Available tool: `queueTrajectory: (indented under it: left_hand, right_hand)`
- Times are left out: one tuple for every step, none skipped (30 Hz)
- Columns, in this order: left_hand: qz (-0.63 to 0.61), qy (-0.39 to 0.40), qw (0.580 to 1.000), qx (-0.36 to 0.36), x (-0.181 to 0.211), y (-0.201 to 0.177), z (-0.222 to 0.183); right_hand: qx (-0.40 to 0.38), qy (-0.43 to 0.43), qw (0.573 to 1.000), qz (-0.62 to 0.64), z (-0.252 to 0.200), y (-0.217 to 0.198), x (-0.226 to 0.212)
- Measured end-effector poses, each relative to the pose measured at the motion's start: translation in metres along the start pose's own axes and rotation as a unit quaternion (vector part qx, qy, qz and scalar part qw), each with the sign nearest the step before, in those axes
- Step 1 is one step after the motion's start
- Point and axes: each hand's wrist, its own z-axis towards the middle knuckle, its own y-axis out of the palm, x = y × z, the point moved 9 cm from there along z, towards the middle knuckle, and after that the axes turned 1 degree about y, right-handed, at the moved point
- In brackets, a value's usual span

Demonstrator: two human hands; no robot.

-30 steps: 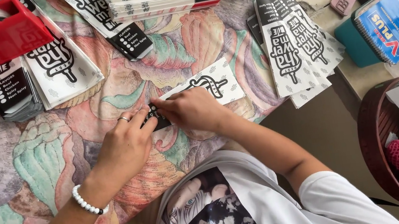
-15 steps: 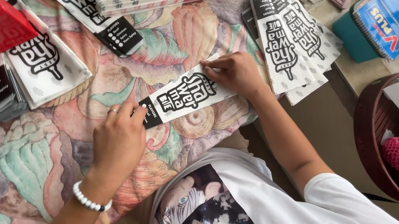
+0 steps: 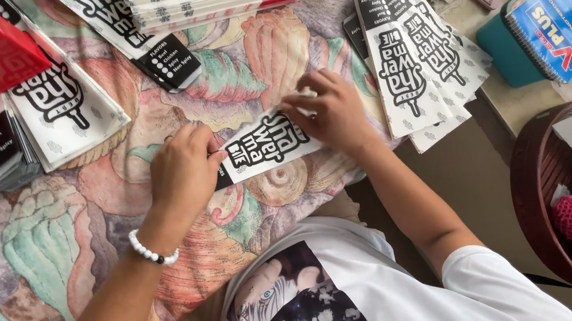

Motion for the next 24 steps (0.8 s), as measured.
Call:
queueTrajectory:
  left_hand:
    - [-0.033, -0.002, 0.999, 0.011, 0.001, -0.001, -0.002]
    - [-0.032, -0.004, 0.999, 0.012, -0.001, 0.001, -0.001]
    - [-0.041, 0.038, 0.998, 0.025, 0.006, 0.0, -0.002]
    - [-0.05, 0.079, 0.995, 0.039, 0.012, 0.001, -0.003]
    - [-0.049, 0.079, 0.995, 0.037, 0.02, -0.011, -0.005]
    - [-0.07, 0.08, 0.994, 0.02, 0.027, -0.019, -0.006]
    - [-0.092, 0.083, 0.992, 0.003, 0.036, -0.028, -0.005]
    - [-0.091, 0.087, 0.992, 0.001, 0.037, -0.031, -0.006]
    - [-0.098, 0.092, 0.991, 0.005, 0.038, -0.036, -0.008]
    - [-0.104, 0.096, 0.99, 0.009, 0.039, -0.04, -0.011]
    - [-0.103, 0.097, 0.99, 0.008, 0.045, -0.054, -0.011]
    - [-0.113, 0.098, 0.989, -0.004, 0.052, -0.067, -0.012]
    - [-0.121, 0.101, 0.987, -0.014, 0.058, -0.081, -0.011]
    - [-0.119, 0.103, 0.988, -0.014, 0.056, -0.079, -0.011]
    - [-0.131, 0.093, 0.987, -0.027, 0.052, -0.074, -0.01]
    - [-0.143, 0.084, 0.985, -0.04, 0.048, -0.069, -0.009]
    - [-0.143, 0.081, 0.986, -0.04, 0.048, -0.075, -0.006]
    - [-0.144, 0.107, 0.984, -0.012, 0.052, -0.086, -0.003]
    - [-0.143, 0.133, 0.981, 0.018, 0.055, -0.099, 0.001]
    - [-0.14, 0.13, 0.981, 0.019, 0.057, -0.102, 0.005]
    - [-0.136, 0.14, 0.981, 0.023, 0.062, -0.107, 0.009]
    - [-0.131, 0.149, 0.98, 0.027, 0.067, -0.111, 0.012]
    - [-0.13, 0.15, 0.98, 0.026, 0.071, -0.109, 0.016]
    - [-0.133, 0.173, 0.976, 0.018, 0.079, -0.106, 0.018]
  right_hand:
    - [0.009, -0.055, 0.998, -0.008, 0.003, 0.002, -0.014]
    - [0.01, -0.057, 0.998, -0.006, 0.015, -0.008, -0.036]
    - [-0.016, -0.076, 0.997, -0.005, 0.025, -0.013, -0.061]
    - [-0.042, -0.096, 0.995, -0.003, 0.034, -0.018, -0.086]
    - [-0.041, -0.094, 0.995, -0.003, 0.038, -0.021, -0.094]
    - [-0.063, -0.105, 0.992, -0.003, 0.04, -0.02, -0.105]
    - [-0.085, -0.115, 0.99, -0.006, 0.043, -0.02, -0.114]
    - [-0.082, -0.112, 0.99, -0.008, 0.045, -0.027, -0.111]
    - [-0.114, -0.126, 0.985, -0.005, 0.045, -0.028, -0.111]
    - [-0.145, -0.141, 0.979, -0.001, 0.045, -0.029, -0.112]
    - [-0.144, -0.139, 0.98, -0.001, 0.042, -0.036, -0.1]
    - [-0.156, -0.145, 0.977, 0.032, 0.039, -0.042, -0.09]
    - [-0.165, -0.153, 0.972, 0.063, 0.037, -0.048, -0.079]
    - [-0.162, -0.153, 0.973, 0.062, 0.034, -0.067, -0.069]
    - [-0.186, -0.095, 0.977, 0.036, 0.031, -0.081, -0.047]
    - [-0.209, -0.037, 0.977, 0.01, 0.027, -0.094, -0.025]
    - [-0.21, -0.038, 0.977, 0.012, 0.016, -0.11, -0.016]
    - [-0.175, 0.004, 0.983, -0.058, 0.008, -0.131, 0.004]
    - [-0.136, 0.044, 0.982, -0.126, 0.001, -0.153, 0.023]
    - [-0.136, 0.041, 0.982, -0.123, 0.002, -0.153, 0.011]
    - [-0.06, 0.025, 0.994, -0.088, 0.005, -0.166, -0.005]
    - [0.015, 0.009, 0.998, -0.053, 0.005, -0.18, -0.02]
    - [0.017, 0.01, 0.998, -0.052, 0.009, -0.169, -0.035]
    - [-0.012, -0.009, 0.999, -0.032, 0.013, -0.152, -0.054]
